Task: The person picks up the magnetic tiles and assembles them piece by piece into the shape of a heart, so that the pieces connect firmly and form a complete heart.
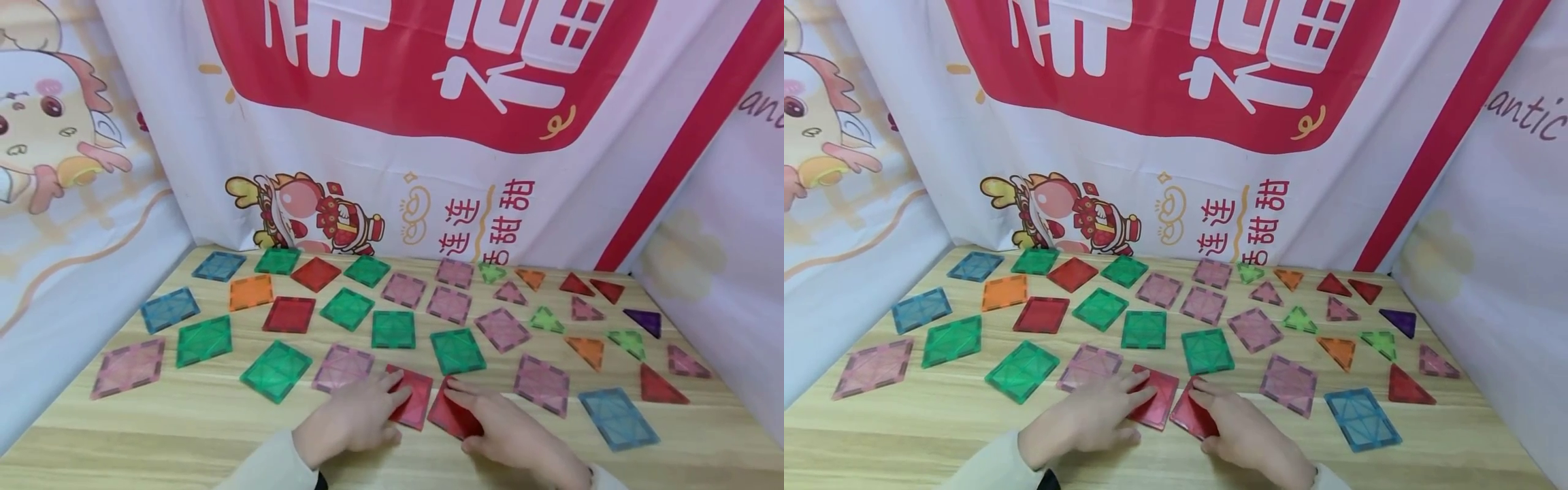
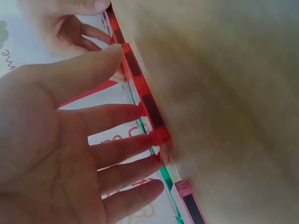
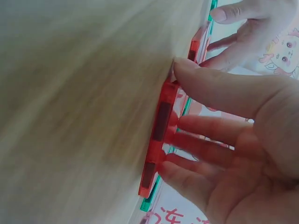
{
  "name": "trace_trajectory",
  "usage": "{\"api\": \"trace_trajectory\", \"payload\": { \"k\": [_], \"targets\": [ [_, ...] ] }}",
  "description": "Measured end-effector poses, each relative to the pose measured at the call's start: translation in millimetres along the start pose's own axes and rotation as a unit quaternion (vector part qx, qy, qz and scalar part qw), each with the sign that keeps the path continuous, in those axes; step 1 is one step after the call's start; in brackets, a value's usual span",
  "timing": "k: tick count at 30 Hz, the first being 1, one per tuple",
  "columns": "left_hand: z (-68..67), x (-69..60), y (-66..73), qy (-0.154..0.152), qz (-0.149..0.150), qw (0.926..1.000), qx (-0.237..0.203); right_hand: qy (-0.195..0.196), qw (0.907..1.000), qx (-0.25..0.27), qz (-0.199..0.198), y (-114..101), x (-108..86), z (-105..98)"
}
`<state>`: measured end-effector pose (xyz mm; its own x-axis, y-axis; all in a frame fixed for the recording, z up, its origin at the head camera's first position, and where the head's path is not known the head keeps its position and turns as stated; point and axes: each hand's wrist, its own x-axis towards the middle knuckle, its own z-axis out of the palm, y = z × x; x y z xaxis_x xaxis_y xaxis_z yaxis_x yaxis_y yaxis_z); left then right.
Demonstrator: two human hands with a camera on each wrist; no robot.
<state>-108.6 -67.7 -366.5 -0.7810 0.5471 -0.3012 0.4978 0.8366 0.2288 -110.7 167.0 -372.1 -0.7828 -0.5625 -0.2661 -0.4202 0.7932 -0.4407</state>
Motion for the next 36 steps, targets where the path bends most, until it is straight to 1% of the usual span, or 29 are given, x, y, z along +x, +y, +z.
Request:
{"api": "trace_trajectory", "payload": {
  "k": [2,5,9,11,14,16,19,21,22,25,27,30,36],
  "targets": [
    [1.9,-0.2,1.7,0.000,-0.003,1.0000,0.000,-0.004,0.9996,-0.008,-0.029,1,1.1,0],
    [3.5,-0.4,4.3,0.003,-0.012,0.9999,0.002,-0.008,0.9985,-0.016,-0.052,2,4.8,-1],
    [4.2,-1.1,7.1,0.011,-0.021,0.9995,0.019,-0.016,0.9983,-0.010,-0.055,2,10.2,-4],
    [4.1,-1.0,7.5,0.014,-0.019,0.9995,0.020,-0.020,0.9982,-0.006,-0.057,2,11.5,-6],
    [2.5,-0.8,6.0,0.014,-0.007,0.9998,0.007,-0.020,0.9977,0.004,-0.065,6,12.1,-10],
    [-0.1,-0.3,3.1,0.014,0.002,0.9999,-0.009,-0.004,0.9978,0.017,-0.065,9,14.2,-16],
    [-5.4,0.3,-1.8,0.020,0.014,0.9995,-0.021,0.039,0.9975,0.023,-0.054,18,22.6,-25],
    [-7.9,0.4,-3.5,0.026,0.016,0.9994,-0.016,0.055,0.9975,0.019,-0.039,25,30.9,-30],
    [-8.4,0.3,-3.7,0.029,0.015,0.9995,-0.005,0.056,0.9977,0.016,-0.034,29,35.3,-31],
    [-8.4,0.2,-1.4,0.027,0.006,0.9995,0.017,0.029,0.9993,0.017,-0.017,35,43.7,-30],
    [-7.7,0.7,0.7,0.024,0.001,0.9993,0.027,0.009,0.9997,0.022,-0.004,34,45.1,-29],
    [-7.2,2.0,2.5,0.023,-0.004,0.9993,0.030,-0.012,0.9995,0.027,0.006,27,42.8,-27],
    [-6.0,2.2,3.7,0.017,-0.008,0.9991,0.037,-0.030,0.9982,0.051,0.013,17,34.2,-19]
  ]
}}
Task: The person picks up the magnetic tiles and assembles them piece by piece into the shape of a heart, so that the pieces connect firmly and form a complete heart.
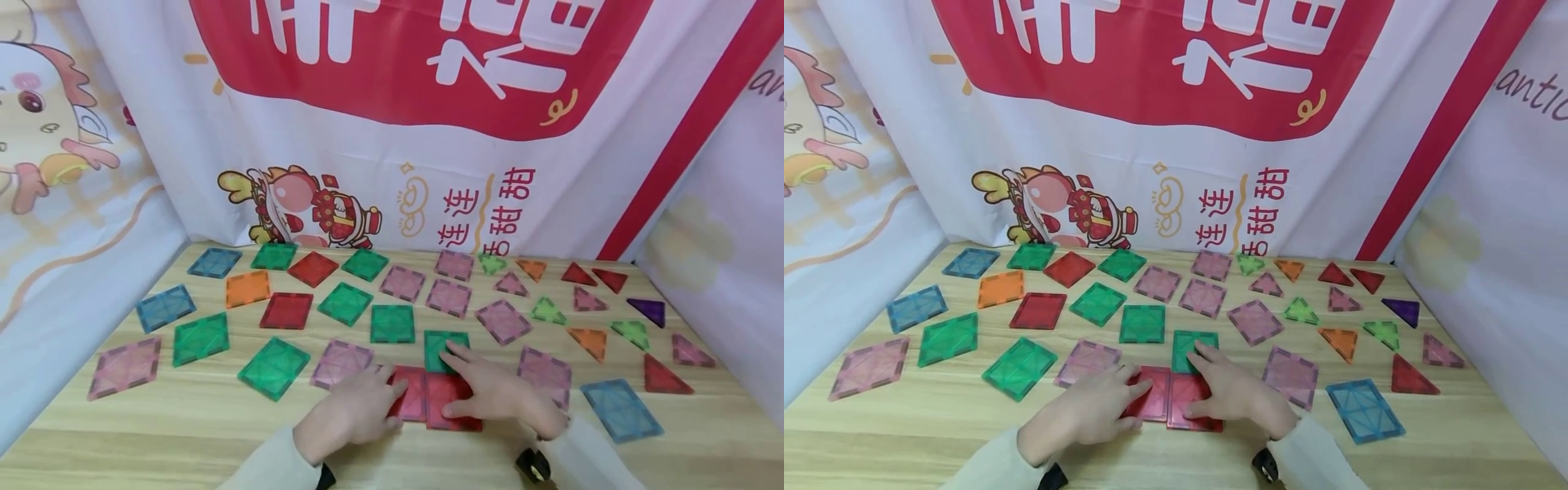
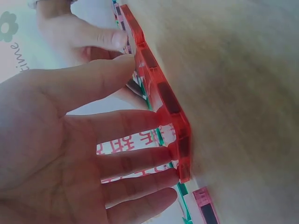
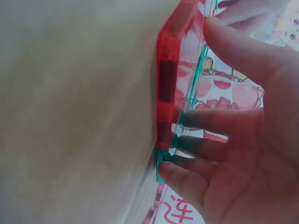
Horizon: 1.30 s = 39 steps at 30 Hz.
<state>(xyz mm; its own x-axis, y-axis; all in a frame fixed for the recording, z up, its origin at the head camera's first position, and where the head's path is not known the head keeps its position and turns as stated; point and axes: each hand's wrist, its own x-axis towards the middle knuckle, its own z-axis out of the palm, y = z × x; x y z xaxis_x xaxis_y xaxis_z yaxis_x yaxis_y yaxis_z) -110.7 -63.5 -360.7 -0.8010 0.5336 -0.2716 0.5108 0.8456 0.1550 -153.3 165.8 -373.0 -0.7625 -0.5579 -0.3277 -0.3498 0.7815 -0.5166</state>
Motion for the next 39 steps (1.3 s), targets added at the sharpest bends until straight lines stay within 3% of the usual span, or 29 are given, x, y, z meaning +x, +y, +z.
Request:
{"api": "trace_trajectory", "payload": {
  "k": [5,9,11,13,17,23,30,34,39],
  "targets": [
    [-8.4,3.4,-4.8,0.010,-0.004,0.9982,-0.058,0.000,1.0000,0.005,-0.005,-2,-0.2,4],
    [-18.2,23.7,-16.5,0.066,-0.017,0.9937,-0.089,0.011,0.9999,0.006,-0.009,-3,3.6,4],
    [-21.5,36.5,-23.1,0.077,-0.036,0.9922,-0.092,0.015,0.9998,0.003,-0.008,-3,4.9,4],
    [-23.3,47.8,-28.5,0.062,-0.058,0.9922,-0.092,0.016,0.9999,0.001,-0.004,-3,5.6,4],
    [-25.3,58.9,-32.5,-0.002,-0.085,0.9931,-0.081,0.014,0.9999,0.006,-0.005,-3,7.9,3],
    [-25.3,56.8,-24.9,-0.036,-0.072,0.9944,-0.068,0.020,0.9998,0.006,-0.004,-2,13.3,0],
    [-20.3,51.6,-14.1,-0.027,-0.059,0.9967,-0.048,0.029,0.9995,0.006,0.013,0,15.5,-3],
    [-17.8,49.8,-20.8,-0.019,-0.049,0.9951,-0.083,0.028,0.9995,0.004,0.015,0,15.8,-3],
    [-16.9,39.4,-36.6,-0.001,-0.009,0.9890,-0.147,0.025,0.9996,0.001,0.016,-1,15.9,-2]
  ]
}}
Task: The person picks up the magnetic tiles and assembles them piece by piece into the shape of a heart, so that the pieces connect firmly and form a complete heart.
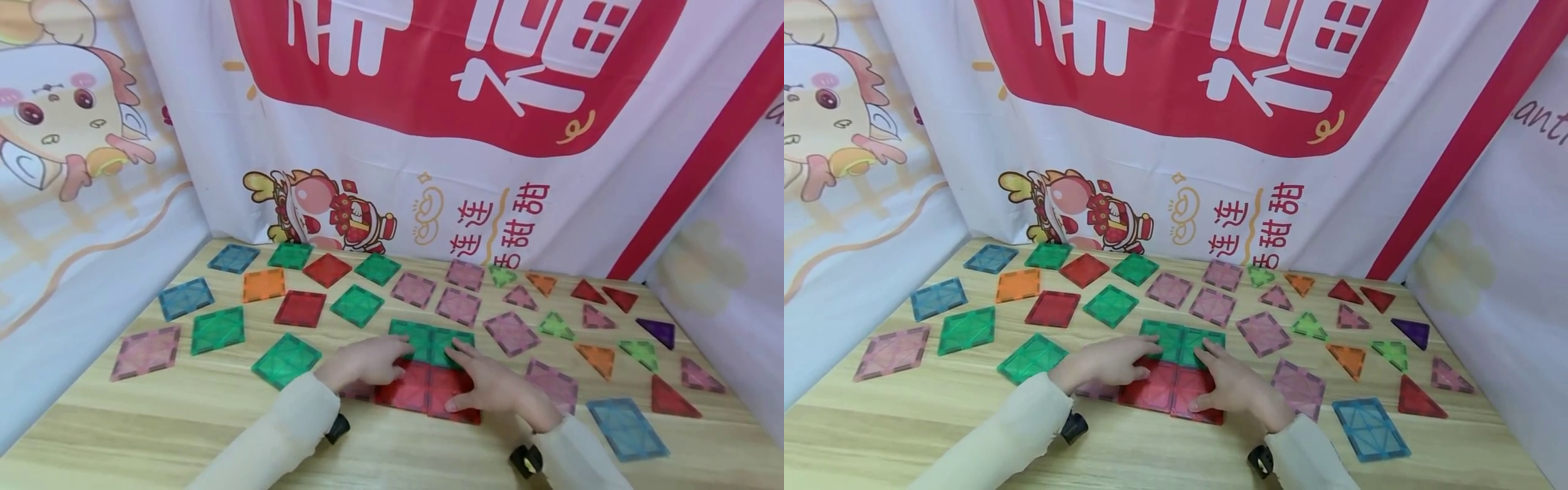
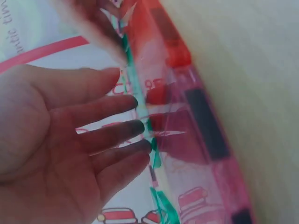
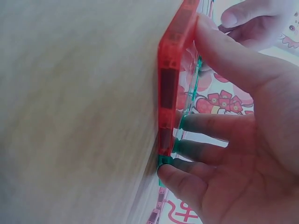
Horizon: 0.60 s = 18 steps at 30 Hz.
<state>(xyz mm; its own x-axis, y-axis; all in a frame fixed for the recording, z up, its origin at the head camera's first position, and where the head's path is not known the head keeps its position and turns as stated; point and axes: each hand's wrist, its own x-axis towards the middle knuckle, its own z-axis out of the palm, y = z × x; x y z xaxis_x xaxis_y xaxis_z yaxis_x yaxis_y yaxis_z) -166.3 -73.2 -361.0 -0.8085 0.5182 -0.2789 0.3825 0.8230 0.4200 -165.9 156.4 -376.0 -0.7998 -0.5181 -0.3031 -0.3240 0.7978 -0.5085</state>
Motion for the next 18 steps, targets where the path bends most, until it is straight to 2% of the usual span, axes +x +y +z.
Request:
{"api": "trace_trajectory", "payload": {
  "k": [4,8,13,18],
  "targets": [
    [-8.1,-13.3,-11.5,0.021,0.007,0.9987,-0.045,0.003,1.0000,0.000,-0.004,1,-0.3,1],
    [-13.4,-28.3,-25.8,0.028,-0.022,0.9984,-0.044,0.003,1.0000,0.001,-0.007,1,0.1,1],
    [-10.5,-39.4,-40.5,0.024,-0.069,0.9966,-0.038,0.003,1.0000,-0.006,-0.007,2,-0.5,1],
    [-5.4,-42.5,-49.4,0.025,-0.072,0.9965,-0.034,0.002,1.0000,-0.009,-0.001,2,-0.7,1]
  ]
}}
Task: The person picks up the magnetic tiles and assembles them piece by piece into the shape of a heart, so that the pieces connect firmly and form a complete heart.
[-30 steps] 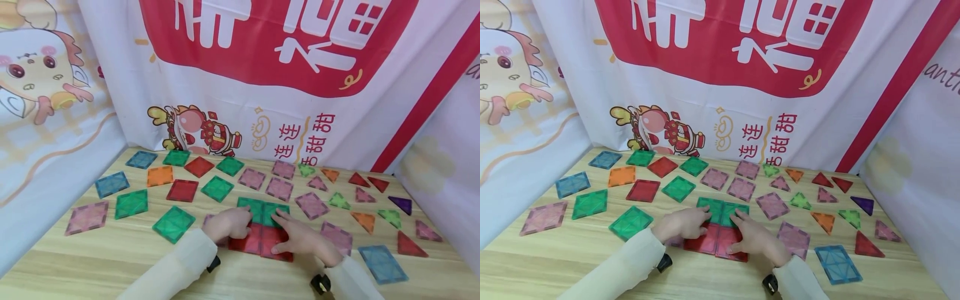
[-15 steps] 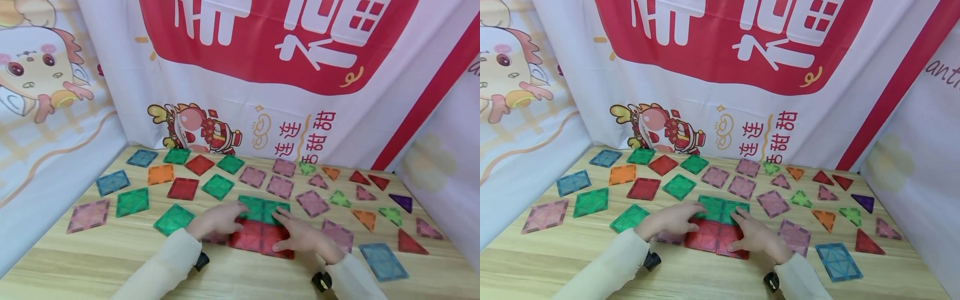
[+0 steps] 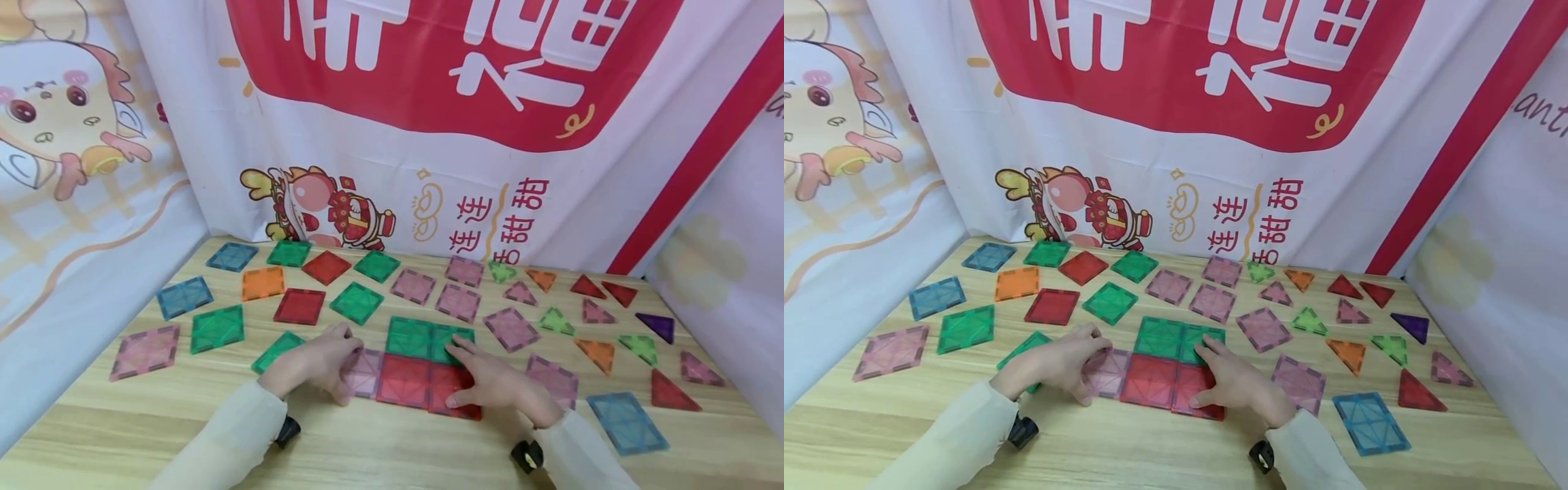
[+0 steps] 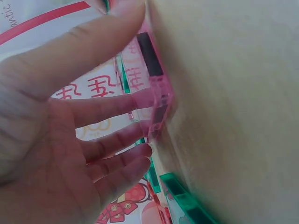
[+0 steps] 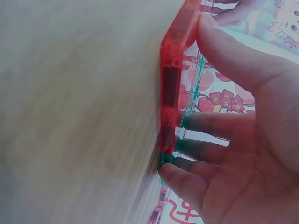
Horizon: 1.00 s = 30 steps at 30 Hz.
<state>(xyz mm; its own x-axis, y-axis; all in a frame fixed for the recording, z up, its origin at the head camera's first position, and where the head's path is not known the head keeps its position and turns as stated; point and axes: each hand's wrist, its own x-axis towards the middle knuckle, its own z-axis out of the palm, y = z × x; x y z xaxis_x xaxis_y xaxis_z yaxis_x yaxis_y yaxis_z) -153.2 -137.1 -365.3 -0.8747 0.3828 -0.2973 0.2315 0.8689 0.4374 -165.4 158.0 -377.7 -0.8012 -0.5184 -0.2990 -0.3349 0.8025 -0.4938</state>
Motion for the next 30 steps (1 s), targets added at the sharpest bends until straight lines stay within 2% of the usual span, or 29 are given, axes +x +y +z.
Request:
{"api": "trace_trajectory", "payload": {
  "k": [22,26,30],
  "targets": [
    [0.5,7.3,-8.4,0.006,0.033,0.9992,0.023,-0.003,1.0000,-0.004,0.001,-3,1.8,2],
    [0.3,7.9,-6.6,0.002,0.031,0.9992,0.026,-0.005,0.9994,-0.026,-0.023,-10,1.8,-1],
    [0.0,7.8,-5.2,-0.003,0.026,0.9993,0.027,-0.026,0.9974,-0.023,-0.063,-22,6.8,-1]
  ]
}}
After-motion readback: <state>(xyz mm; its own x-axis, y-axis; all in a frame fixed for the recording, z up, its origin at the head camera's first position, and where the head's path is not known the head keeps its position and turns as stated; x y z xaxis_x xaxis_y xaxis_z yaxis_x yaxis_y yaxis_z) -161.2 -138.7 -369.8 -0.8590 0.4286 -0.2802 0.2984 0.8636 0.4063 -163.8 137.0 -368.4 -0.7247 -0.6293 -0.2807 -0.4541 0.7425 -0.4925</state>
